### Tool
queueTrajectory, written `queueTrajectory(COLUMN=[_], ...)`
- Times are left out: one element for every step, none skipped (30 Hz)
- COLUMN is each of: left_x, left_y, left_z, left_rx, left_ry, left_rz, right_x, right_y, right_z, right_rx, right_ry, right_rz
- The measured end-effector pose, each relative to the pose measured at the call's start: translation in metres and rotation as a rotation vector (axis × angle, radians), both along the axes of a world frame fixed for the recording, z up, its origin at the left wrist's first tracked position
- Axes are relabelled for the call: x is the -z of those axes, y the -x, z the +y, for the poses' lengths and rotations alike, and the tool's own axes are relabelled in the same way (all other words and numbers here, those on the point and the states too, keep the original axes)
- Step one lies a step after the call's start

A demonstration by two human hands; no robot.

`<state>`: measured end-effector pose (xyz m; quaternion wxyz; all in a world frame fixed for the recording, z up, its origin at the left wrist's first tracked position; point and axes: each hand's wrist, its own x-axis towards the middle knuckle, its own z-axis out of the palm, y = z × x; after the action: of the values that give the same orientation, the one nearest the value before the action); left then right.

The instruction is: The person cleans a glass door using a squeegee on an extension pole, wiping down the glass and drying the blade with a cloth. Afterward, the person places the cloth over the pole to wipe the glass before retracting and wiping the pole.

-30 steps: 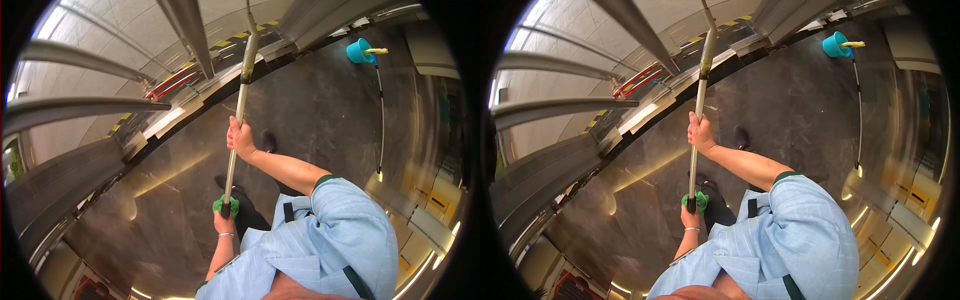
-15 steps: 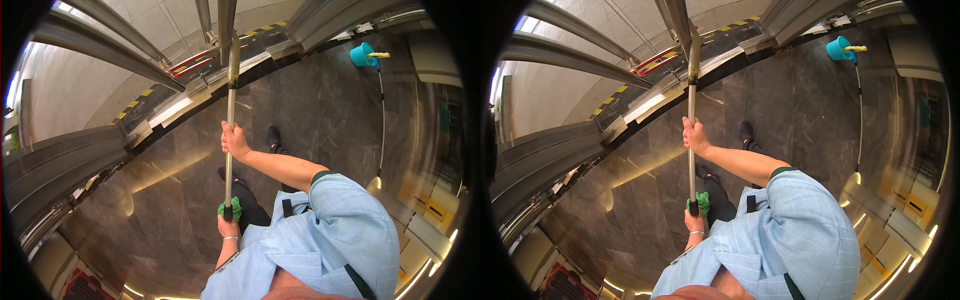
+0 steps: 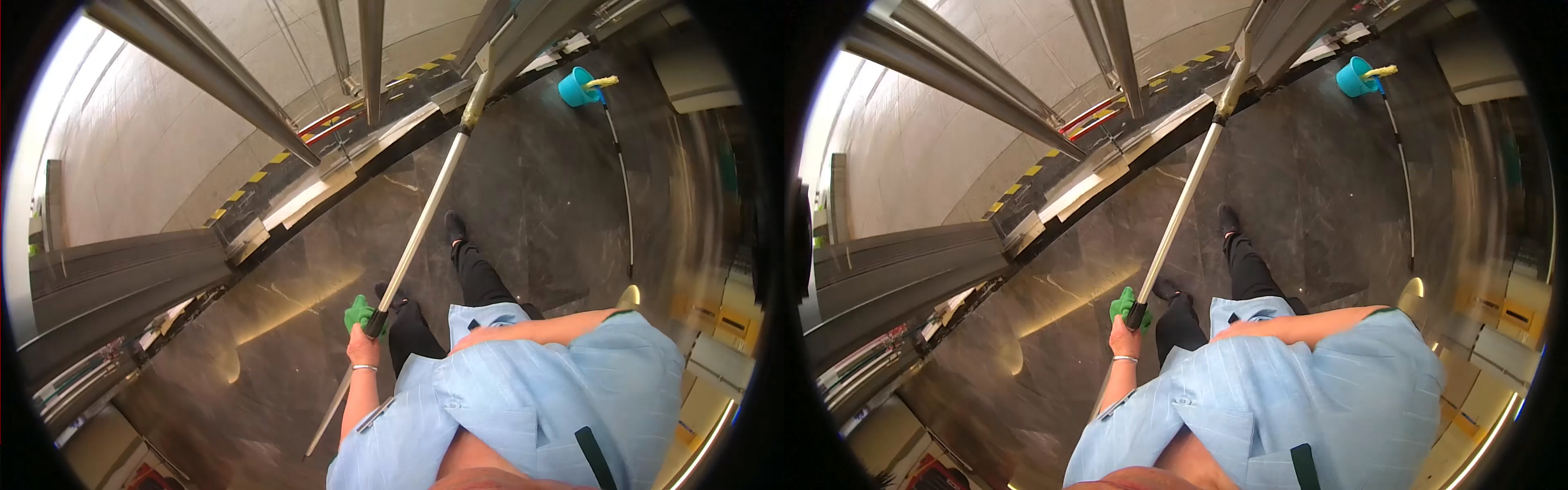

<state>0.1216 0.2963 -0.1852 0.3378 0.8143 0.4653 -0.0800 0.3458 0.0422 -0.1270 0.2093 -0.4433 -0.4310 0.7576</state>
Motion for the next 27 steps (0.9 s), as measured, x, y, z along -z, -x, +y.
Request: queueTrajectory(left_x=[-0.001, -0.005, -0.01, -0.013, -0.015, -0.018, -0.019, -0.018, -0.017, -0.018, -0.018, -0.018, -0.013, -0.006, 0.0, 0.0, -0.001, 0.0, 0.004, 0.01, 0.017, 0.022, 0.027, 0.032, 0.037, 0.044, 0.051], left_y=[-0.003, -0.009, -0.011, -0.016, -0.021, -0.022, -0.024, -0.029, -0.034, -0.04, -0.05, -0.058, -0.064, -0.071, -0.075, -0.085, -0.098, -0.11, -0.12, -0.13, -0.142, -0.155, -0.169, -0.18, -0.19, -0.202, -0.213], left_z=[0.003, 0.005, 0.01, 0.014, 0.015, 0.016, 0.017, 0.019, 0.019, 0.021, 0.022, 0.023, 0.024, 0.024, 0.025, 0.028, 0.029, 0.028, 0.031, 0.033, 0.034, 0.037, 0.041, 0.042, 0.046, 0.048, 0.048], left_rx=[0.013, 0.032, 0.055, 0.07, 0.072, 0.078, 0.094, 0.103, 0.11, 0.121, 0.116, 0.117, 0.134, 0.136, 0.141, 0.152, 0.152, 0.152, 0.159, 0.16, 0.164, 0.179, 0.19, 0.195, 0.202, 0.223, 0.24], left_ry=[-0.004, 0.005, 0.01, 0.004, 0.017, 0.032, 0.031, 0.032, 0.034, 0.033, 0.038, 0.044, 0.046, 0.039, 0.03, 0.028, 0.035, 0.044, 0.04, 0.033, 0.028, 0.022, 0.031, 0.044, 0.039, 0.027, 0.021], left_rz=[-0.013, 0.006, 0.03, 0.022, 0.03, 0.045, 0.048, 0.043, 0.039, 0.04, 0.073, 0.108, 0.113, 0.079, 0.049, 0.054, 0.059, 0.064, 0.067, 0.067, 0.068, 0.068, 0.088, 0.111, 0.121, 0.116, 0.107], right_x=[-0.041, -0.082, -0.102, -0.102, -0.097, -0.092, -0.085, -0.076, -0.069, -0.069, -0.067, -0.064, -0.069, -0.08, -0.085, -0.081, -0.076, -0.071, -0.071, -0.07, -0.065, -0.057, -0.046, -0.037, -0.024, 0.013, 0.065], right_y=[-0.018, -0.035, -0.039, -0.037, -0.036, -0.031, -0.026, -0.024, -0.021, -0.02, -0.02, -0.021, -0.024, -0.029, -0.032, -0.034, -0.037, -0.037, -0.043, -0.05, -0.06, -0.078, -0.101, -0.132, -0.168, -0.204, -0.238], right_z=[0.017, 0.031, 0.036, 0.029, 0.013, -0.004, -0.018, -0.031, -0.046, -0.055, -0.065, -0.075, -0.082, -0.088, -0.094, -0.103, -0.113, -0.124, -0.12, -0.118, -0.114, -0.101, -0.084, -0.059, -0.033, -0.015, 0.004], right_rx=[0.013, -0.12, -0.249, -0.234, -0.195, -0.154, -0.138, -0.013, 0.112, 0.123, 0.194, 0.269, 0.285, 0.276, 0.269, 0.485, 0.49, 0.496, 0.506, 0.419, 0.43, 0.477, 0.518, 0.701, 0.885, 1.086, 1.312], right_ry=[-0.004, 0.014, 0.032, 0.031, -0.06, -0.147, -0.143, -0.259, -0.374, -0.371, -0.318, -0.261, -0.252, -0.22, -0.187, -0.349, -0.348, -0.273, -0.199, -0.152, -0.144, -0.062, 0.013, -0.004, -0.021, 0.1, 0.09], right_rz=[-0.013, -0.213, -0.408, -0.417, -0.502, -0.579, -0.577, -0.632, -0.683, -0.684, -0.684, -0.681, -0.678, -0.788, -0.894, -0.948, -0.949, -1.0, -1.047, -1.01, -1.01, -0.819, -0.625, -0.698, -0.765, -0.711, -0.699])
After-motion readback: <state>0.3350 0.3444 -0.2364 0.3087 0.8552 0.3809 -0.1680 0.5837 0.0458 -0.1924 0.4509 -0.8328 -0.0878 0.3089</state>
